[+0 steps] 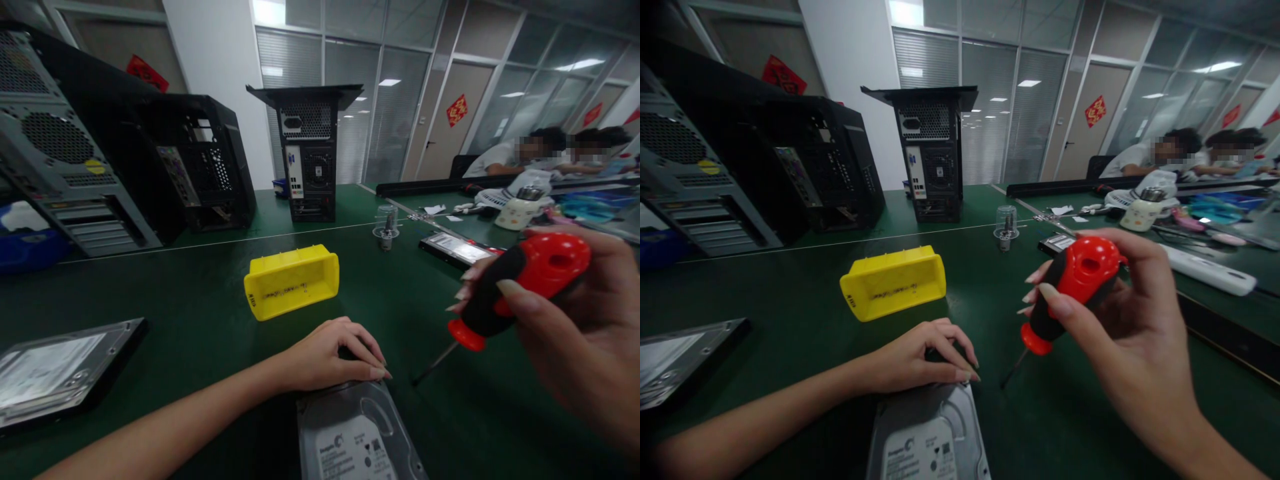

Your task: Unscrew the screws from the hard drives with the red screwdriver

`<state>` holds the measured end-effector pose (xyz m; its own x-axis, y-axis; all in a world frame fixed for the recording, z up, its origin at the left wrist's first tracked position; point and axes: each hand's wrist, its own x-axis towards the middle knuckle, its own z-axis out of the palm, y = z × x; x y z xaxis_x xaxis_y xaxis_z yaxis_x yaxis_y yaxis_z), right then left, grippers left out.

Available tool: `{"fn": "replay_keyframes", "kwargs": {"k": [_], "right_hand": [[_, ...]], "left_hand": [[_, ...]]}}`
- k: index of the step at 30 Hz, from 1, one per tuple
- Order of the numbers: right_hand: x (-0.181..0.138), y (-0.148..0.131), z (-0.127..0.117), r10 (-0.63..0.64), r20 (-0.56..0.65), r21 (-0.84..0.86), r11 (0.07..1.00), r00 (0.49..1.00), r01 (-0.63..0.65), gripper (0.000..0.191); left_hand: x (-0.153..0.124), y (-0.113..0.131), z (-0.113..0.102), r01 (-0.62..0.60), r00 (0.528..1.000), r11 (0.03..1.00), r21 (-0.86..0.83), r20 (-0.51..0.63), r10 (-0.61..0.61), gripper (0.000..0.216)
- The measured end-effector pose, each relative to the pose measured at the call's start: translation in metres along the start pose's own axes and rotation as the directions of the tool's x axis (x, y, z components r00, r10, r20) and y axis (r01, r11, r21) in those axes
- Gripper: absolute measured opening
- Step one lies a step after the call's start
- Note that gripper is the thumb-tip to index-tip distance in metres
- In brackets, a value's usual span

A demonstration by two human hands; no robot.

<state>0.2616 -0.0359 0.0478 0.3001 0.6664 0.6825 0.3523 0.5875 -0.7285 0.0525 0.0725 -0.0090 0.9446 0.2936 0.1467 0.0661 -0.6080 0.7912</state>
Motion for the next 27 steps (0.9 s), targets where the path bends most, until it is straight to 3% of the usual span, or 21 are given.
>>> {"fn": "replay_keyframes", "kwargs": {"k": [27], "right_hand": [[-0.0032, -0.0055, 0.0033, -0.026, -0.026, 0.011, 1.000, 0.999, 0.026, 0.044]], "left_hand": [[-0.0082, -0.0029, -0.0042, -0.113, 0.990, 0.985, 0.133, 0.099, 0.100, 0.025]]}}
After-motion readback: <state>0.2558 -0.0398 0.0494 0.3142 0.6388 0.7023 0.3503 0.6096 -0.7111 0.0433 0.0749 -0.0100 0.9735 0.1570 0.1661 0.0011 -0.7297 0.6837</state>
